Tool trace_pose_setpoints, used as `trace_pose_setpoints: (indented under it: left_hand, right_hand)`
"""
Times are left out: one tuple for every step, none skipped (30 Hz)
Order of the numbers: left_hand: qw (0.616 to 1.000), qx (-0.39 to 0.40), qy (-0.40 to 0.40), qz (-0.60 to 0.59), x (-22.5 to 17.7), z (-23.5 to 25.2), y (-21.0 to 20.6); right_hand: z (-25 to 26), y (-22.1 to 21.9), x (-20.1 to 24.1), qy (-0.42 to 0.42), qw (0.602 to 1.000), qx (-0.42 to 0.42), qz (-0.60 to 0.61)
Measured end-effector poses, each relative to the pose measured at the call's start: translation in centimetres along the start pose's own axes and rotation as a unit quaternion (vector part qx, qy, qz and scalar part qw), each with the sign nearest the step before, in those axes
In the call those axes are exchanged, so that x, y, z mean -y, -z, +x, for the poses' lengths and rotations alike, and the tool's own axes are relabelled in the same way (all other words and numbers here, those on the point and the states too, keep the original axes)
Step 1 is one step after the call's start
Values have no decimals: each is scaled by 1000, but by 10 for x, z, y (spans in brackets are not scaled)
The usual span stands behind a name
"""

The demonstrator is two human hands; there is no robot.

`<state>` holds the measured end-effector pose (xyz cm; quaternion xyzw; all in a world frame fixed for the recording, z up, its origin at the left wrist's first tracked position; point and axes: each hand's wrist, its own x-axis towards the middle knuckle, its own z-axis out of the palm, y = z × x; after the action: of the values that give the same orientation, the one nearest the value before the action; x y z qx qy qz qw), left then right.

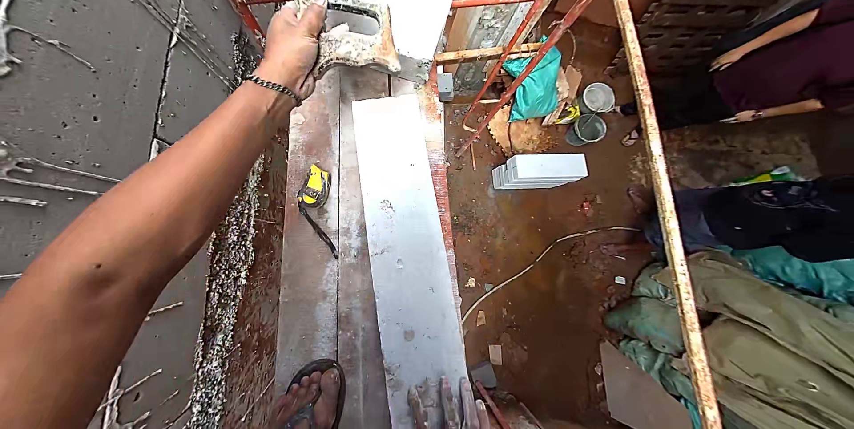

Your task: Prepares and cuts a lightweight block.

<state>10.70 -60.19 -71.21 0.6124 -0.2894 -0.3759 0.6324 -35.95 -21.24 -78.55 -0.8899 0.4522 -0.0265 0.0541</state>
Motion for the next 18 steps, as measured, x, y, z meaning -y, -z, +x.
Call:
trace_pose_setpoints:
  left_hand:
    - [999, 18, -22, 18, -14, -19, 7]
    - [998, 33, -41, 31, -26, -41, 13]
    - [997, 45, -55, 37, -37, -64, 17]
    - [996, 53, -63, 44, -45, -89, 20]
    - [995, 61, -62, 48, -52, -114, 20]
    - [995, 68, -56, 42, -55, -139, 19]
    - [995, 77, -44, 37, -57, -164, 18]
    - [996, 83, -24, 33, -56, -188, 16]
    - [996, 90, 2, 31, -55, -211, 15]
    - [995, 96, 22, 22, -51, -231, 14]
    - [994, 101, 38, 8, -45, -246, 12]
    - [993, 107, 51, -11, -38, -258, 9]
    - [992, 111, 62, -26, -29, -270, 6]
    - [990, 113, 70, -41, -19, -280, 3]
    - [989, 113, 76, -51, -9, -290, 0]
    - [988, 110, 84, -61, -1, -300, -5]
    - [987, 108, 93, -72, 6, -310, -12]
    - [986, 104, 103, -81, 11, -318, -19]
  right_hand:
    - [1, 1, -3, 1, 1000, 6, -14]
    - [2, 3, -4, 3, 999, 18, -28]
    - [2, 4, -3, 3, 999, 27, -37]
    - [1, 4, -1, 1, 999, 30, -41]
    - [-1, 4, 1, -2, 999, 30, -44]
    - [-2, 2, 2, -6, 999, 28, -44]
    - [-3, 2, 3, -10, 999, 27, -40]
    - [-4, 3, 4, -12, 999, 25, -34]
    - [-4, 3, 4, -12, 999, 20, -31]
    - [-4, 3, 2, -9, 1000, 12, -26]
    - [-4, 2, 0, -6, 1000, 5, -25]
    - [-4, 1, -2, -3, 1000, 1, -26]
    - [-3, -1, -3, -2, 1000, -6, -28]
    - [-1, -3, -5, -1, 999, -16, -33]
    - [1, -5, -6, -2, 999, -27, -37]
    - [4, -8, -8, -3, 999, -37, -37]
    - [7, -8, -10, -2, 998, -43, -40]
    - [12, -7, -13, 0, 999, -36, -40]
